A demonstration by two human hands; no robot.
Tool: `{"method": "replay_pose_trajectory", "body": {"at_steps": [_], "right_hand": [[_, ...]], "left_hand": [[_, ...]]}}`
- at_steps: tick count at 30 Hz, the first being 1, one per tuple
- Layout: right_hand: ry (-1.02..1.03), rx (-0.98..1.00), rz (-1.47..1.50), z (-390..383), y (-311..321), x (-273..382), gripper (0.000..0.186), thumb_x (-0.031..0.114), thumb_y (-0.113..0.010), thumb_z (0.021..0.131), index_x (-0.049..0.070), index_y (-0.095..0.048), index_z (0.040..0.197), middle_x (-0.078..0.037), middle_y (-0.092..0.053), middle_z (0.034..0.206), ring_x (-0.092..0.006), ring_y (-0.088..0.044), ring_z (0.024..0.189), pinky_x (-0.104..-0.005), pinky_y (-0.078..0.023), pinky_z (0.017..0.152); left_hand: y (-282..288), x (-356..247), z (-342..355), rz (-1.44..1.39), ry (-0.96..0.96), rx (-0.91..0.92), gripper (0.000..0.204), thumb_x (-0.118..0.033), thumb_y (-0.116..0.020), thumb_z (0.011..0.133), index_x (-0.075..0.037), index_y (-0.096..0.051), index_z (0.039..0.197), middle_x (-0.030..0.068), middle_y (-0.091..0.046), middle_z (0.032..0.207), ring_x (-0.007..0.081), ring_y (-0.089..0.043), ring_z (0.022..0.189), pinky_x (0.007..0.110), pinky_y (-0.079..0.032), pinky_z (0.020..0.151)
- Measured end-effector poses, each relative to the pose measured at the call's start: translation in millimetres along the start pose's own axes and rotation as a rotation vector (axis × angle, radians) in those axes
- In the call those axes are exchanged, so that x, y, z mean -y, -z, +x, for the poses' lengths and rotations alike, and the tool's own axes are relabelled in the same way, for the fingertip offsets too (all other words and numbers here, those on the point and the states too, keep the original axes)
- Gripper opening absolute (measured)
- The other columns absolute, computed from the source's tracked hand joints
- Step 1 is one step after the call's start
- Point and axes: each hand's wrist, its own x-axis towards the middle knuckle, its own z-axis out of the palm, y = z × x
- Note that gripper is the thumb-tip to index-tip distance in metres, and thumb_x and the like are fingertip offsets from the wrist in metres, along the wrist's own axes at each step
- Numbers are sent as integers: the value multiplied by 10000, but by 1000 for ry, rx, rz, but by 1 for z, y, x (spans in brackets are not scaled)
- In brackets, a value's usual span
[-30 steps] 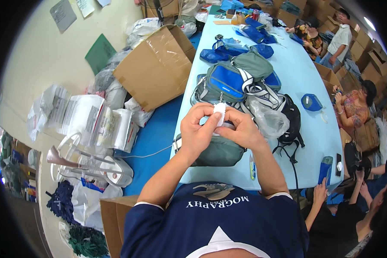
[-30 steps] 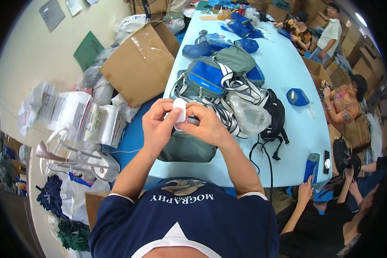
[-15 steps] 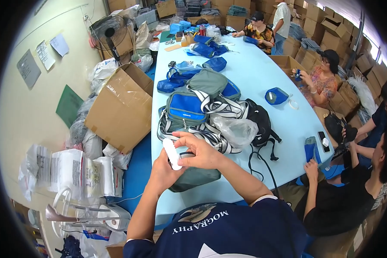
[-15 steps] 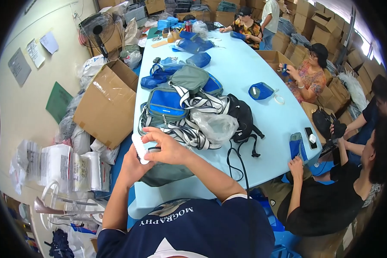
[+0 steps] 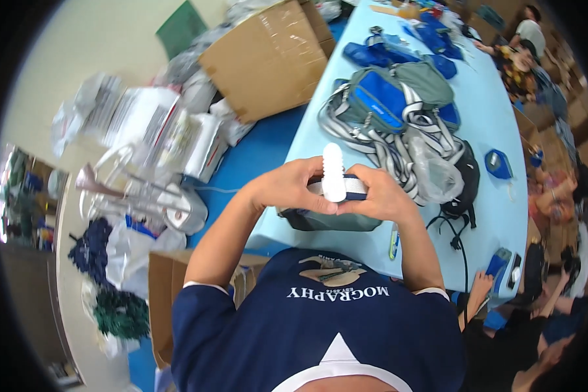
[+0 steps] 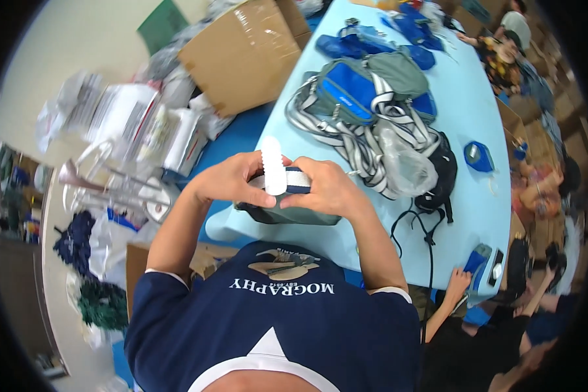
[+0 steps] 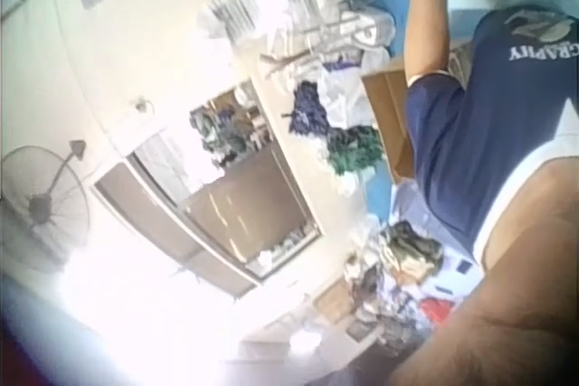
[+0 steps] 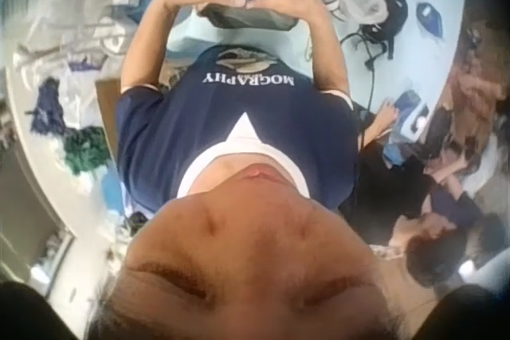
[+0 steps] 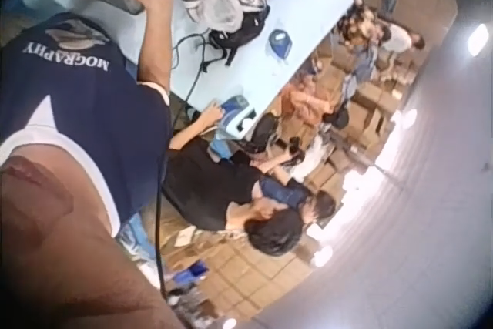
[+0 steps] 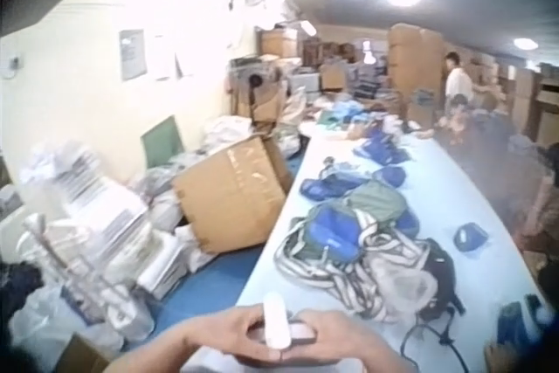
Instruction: The recorder is finishing the assembly of small bags by applying white protective padding to the straps and handles, checking zippers, and organizing them on a workbench.
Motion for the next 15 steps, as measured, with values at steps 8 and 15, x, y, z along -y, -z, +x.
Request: {"method": "replay_pose_trajectory", "body": {"at_steps": [8,15], "right_hand": [[176,73,-145,4,-37,25,559,247,-829,546,8,-539,959,-142,-613,834,-279,-611,762,-356,-462,668],[257,44,0,16,-45,-20,675,219,-715,719,9,-412,1284,-147,-495,1237,-257,-503,1099,-353,-385,905]], "left_hand": [[-18,3,-52,5,207,-219,370,-357,-625,834,2,-642,923,10,-609,790,87,-519,744,256,-430,643],[-30,-44,-192,-85,203,-828,297,-274,-635,836,13,-636,912,-1,-608,783,64,-522,718,222,-425,628]]}}
